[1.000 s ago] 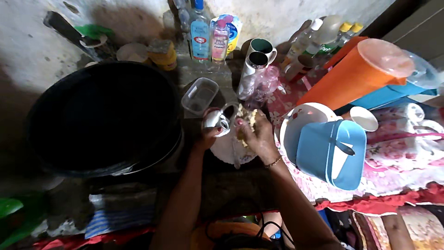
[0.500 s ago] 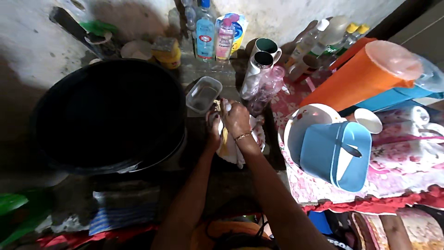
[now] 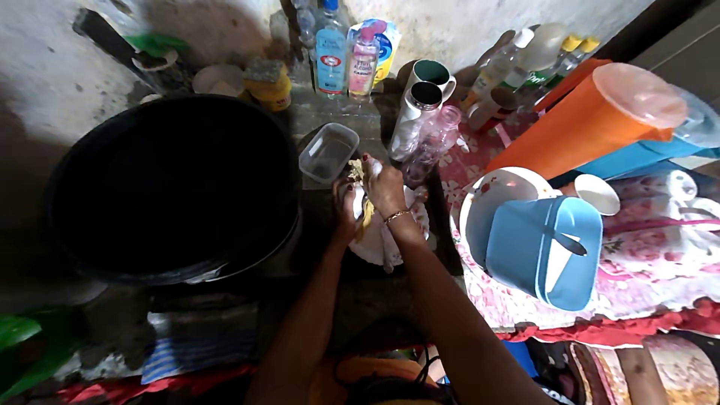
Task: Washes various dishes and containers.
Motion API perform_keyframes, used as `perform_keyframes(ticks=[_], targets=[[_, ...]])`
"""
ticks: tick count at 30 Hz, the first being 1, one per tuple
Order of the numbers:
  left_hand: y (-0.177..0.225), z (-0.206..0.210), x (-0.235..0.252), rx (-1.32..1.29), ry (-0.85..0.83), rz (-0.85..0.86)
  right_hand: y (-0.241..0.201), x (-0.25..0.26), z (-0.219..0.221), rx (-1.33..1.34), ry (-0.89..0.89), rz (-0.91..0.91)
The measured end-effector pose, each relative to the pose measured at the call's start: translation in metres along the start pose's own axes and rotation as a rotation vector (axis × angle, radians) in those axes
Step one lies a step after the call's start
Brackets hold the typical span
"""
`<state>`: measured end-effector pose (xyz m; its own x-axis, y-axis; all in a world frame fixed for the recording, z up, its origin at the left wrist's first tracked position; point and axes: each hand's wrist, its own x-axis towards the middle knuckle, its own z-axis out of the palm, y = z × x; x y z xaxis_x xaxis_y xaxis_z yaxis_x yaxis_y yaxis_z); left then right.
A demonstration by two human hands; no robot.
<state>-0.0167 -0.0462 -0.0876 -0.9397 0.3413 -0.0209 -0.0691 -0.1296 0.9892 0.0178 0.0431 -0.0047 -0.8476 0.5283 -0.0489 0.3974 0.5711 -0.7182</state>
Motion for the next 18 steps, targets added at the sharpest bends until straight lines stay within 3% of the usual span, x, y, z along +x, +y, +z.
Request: perform_keyframes(ticks=[3,6,8,14,18], targets=[[0.008,0.000,-0.002,-0.050,0.036,-0.088,0.005,-0.011,0.014,-0.035,0.018,-0.203],[0.011,0.002,-0.008,-0.084,0.083,-0.189,0.025,-0.021,0.044,-0.110,0.162,-0.410],[0.005,0.004,-0.006,-0.092,0.070,-0.163,0.026,-0.014,0.044,-0.136,0.174,-0.348],[-0.008,-0.004,0.003,-0.049,0.032,-0.044,0.003,-0.002,0.001,-0.019,-0.034,-0.114],[-0.002,-0.002,0.003,-0.218,-0.023,-0.049,0.000,-0.001,-0.011,0.128,0.100,-0.010]])
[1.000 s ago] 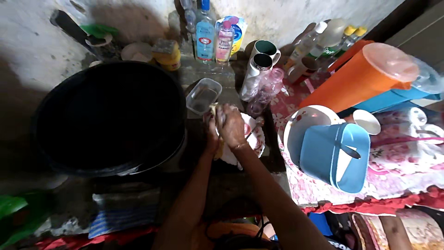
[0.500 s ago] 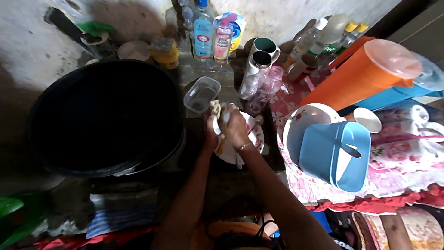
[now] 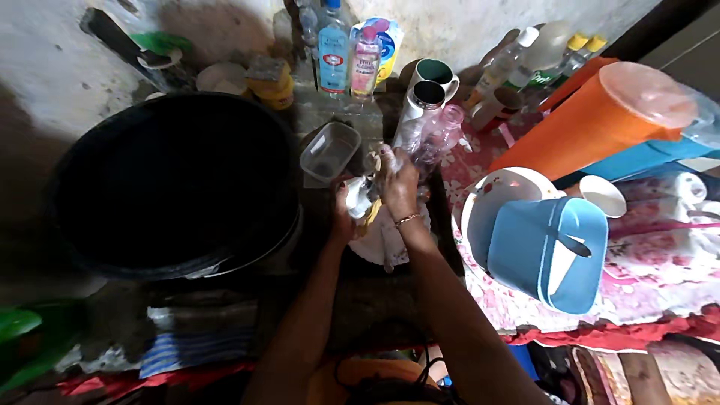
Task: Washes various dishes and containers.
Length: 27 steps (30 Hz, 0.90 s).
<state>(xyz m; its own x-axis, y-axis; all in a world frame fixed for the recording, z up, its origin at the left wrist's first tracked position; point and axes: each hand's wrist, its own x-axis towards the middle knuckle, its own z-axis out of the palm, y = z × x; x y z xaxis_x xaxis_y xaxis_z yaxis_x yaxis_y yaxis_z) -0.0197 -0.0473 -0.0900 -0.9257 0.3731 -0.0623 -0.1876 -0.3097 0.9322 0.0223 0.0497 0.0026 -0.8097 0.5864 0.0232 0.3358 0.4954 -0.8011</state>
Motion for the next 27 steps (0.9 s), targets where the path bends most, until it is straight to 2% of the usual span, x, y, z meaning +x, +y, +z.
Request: perform_keyframes(ticks=[1,5,8,10,12,15,18,21,25,27], targets=[[-0.001,0.001,-0.001,-0.036,0.007,-0.009,0.000,-0.003,0.001,-0.016,-0.009,-0.031],[0.008,0.002,-0.001,-0.181,0.076,-0.073,0.004,-0.019,0.004,-0.147,-0.273,-0.158],[0.008,-0.005,-0.002,-0.219,0.024,-0.046,0.009,-0.018,-0.015,-0.171,-0.407,-0.208],[0.008,-0.004,0.001,-0.280,0.015,-0.056,0.016,-0.011,-0.025,-0.206,-0.420,-0.268],[0.011,-0.003,0.002,-0.318,0.014,-0.092,0.017,-0.007,-0.030,-0.232,-0.465,-0.209],[0.012,0.001,0.000,-0.273,-0.020,-0.157,0.012,-0.009,-0.026,-0.212,-0.353,-0.131],[-0.002,-0.007,0.005,-0.134,-0.134,-0.045,0.003,-0.010,-0.027,-0.198,-0.326,-0.049],[-0.009,-0.017,0.011,0.005,-0.153,0.103,0.016,-0.015,-0.019,-0.040,-0.294,-0.086],[-0.011,-0.021,0.012,0.073,-0.160,0.218,0.015,-0.011,-0.020,-0.161,-0.413,0.060],[-0.011,-0.017,0.012,0.046,-0.148,0.226,0.014,-0.010,-0.023,-0.171,-0.390,0.028]])
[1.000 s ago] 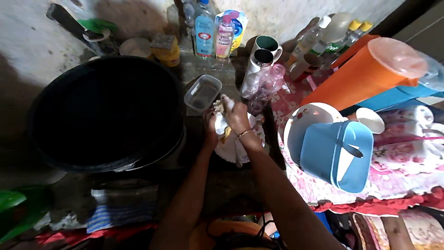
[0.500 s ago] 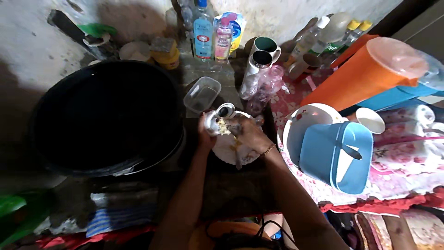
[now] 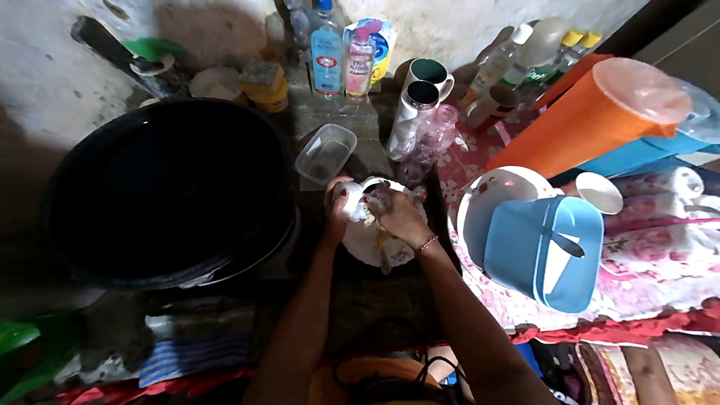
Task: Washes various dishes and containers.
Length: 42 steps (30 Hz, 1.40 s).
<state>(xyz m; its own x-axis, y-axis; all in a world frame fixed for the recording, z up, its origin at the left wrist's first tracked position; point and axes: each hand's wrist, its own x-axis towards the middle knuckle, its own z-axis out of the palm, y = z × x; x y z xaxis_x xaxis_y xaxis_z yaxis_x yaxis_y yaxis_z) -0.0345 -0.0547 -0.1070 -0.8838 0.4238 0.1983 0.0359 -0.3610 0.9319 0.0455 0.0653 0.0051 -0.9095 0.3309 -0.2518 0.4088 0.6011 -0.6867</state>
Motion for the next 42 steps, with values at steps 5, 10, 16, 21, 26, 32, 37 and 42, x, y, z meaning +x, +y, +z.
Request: perform_keyframes(ticks=[5,10,16,21,26,32,37,42], targets=[[-0.002,-0.001,0.000,-0.013,-0.024,-0.039,0.013,-0.003,0.013,0.096,0.184,-0.212],[0.001,-0.005,-0.003,-0.140,0.018,-0.064,0.003,-0.007,0.000,-0.117,-0.098,-0.073],[0.008,0.003,-0.003,-0.349,0.053,-0.141,0.003,-0.019,-0.009,-0.064,0.096,-0.118],[0.010,0.007,-0.005,-0.309,0.035,-0.203,0.004,-0.011,0.029,0.069,0.229,-0.281],[0.009,0.003,-0.003,-0.270,0.072,-0.174,0.001,-0.011,0.027,0.113,0.131,-0.113],[0.018,0.007,-0.001,-0.282,0.137,-0.277,0.012,-0.017,0.011,-0.019,0.104,0.019],[0.011,0.008,-0.003,-0.250,0.012,-0.253,0.019,0.007,0.007,-0.122,0.375,-0.137],[0.002,0.002,-0.001,-0.169,-0.013,-0.170,0.006,0.021,0.000,-0.257,0.255,-0.043]])
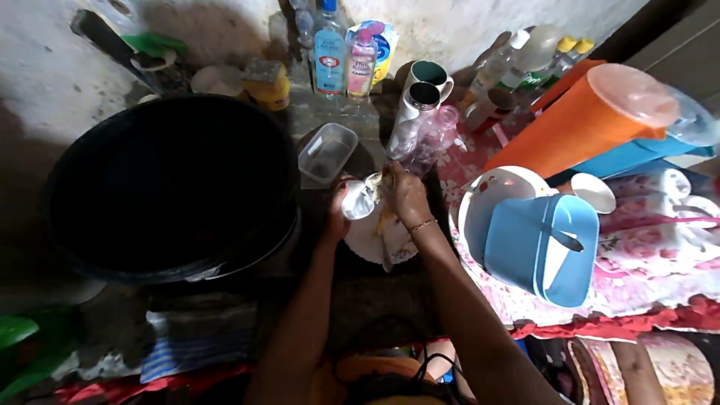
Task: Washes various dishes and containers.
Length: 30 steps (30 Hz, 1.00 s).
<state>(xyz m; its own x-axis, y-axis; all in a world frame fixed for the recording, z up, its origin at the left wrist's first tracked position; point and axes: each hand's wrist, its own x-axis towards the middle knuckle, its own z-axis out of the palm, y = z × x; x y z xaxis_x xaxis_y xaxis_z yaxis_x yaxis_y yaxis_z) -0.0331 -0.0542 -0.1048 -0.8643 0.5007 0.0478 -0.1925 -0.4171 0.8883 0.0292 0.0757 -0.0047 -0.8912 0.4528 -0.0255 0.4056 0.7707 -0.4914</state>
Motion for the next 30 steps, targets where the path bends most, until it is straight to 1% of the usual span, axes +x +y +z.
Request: perform_keyframes(ticks=[2,5,8,11,15,18,20,23,28,30], targets=[[-0.001,-0.001,0.001,0.006,0.005,0.034,-0.001,0.002,0.002,-0.022,-0.020,0.002],[-0.002,-0.002,0.001,0.043,-0.004,0.079,-0.004,0.000,0.006,-0.010,0.008,0.017],[-0.004,-0.001,0.001,0.136,-0.005,0.117,-0.013,-0.002,0.006,-0.010,-0.037,0.052],[-0.004,0.000,0.001,0.150,0.022,0.124,-0.012,-0.001,0.004,0.034,-0.075,0.008],[-0.004,-0.003,0.002,0.055,0.031,0.116,0.010,0.004,-0.002,0.253,-0.081,-0.137],[0.000,-0.001,0.001,-0.035,0.026,0.064,0.027,0.007,0.005,0.515,0.002,-0.189],[0.003,0.002,0.000,-0.081,0.020,0.026,0.033,0.009,0.012,0.623,0.061,-0.171],[0.000,0.002,0.001,-0.085,0.010,0.037,0.037,0.010,0.022,0.670,0.102,-0.120],[-0.005,0.000,0.002,0.020,0.026,0.126,0.024,0.001,0.039,0.822,0.159,0.144],[-0.005,-0.001,0.001,0.021,0.034,0.132,0.017,0.001,0.044,0.902,0.180,0.203]])
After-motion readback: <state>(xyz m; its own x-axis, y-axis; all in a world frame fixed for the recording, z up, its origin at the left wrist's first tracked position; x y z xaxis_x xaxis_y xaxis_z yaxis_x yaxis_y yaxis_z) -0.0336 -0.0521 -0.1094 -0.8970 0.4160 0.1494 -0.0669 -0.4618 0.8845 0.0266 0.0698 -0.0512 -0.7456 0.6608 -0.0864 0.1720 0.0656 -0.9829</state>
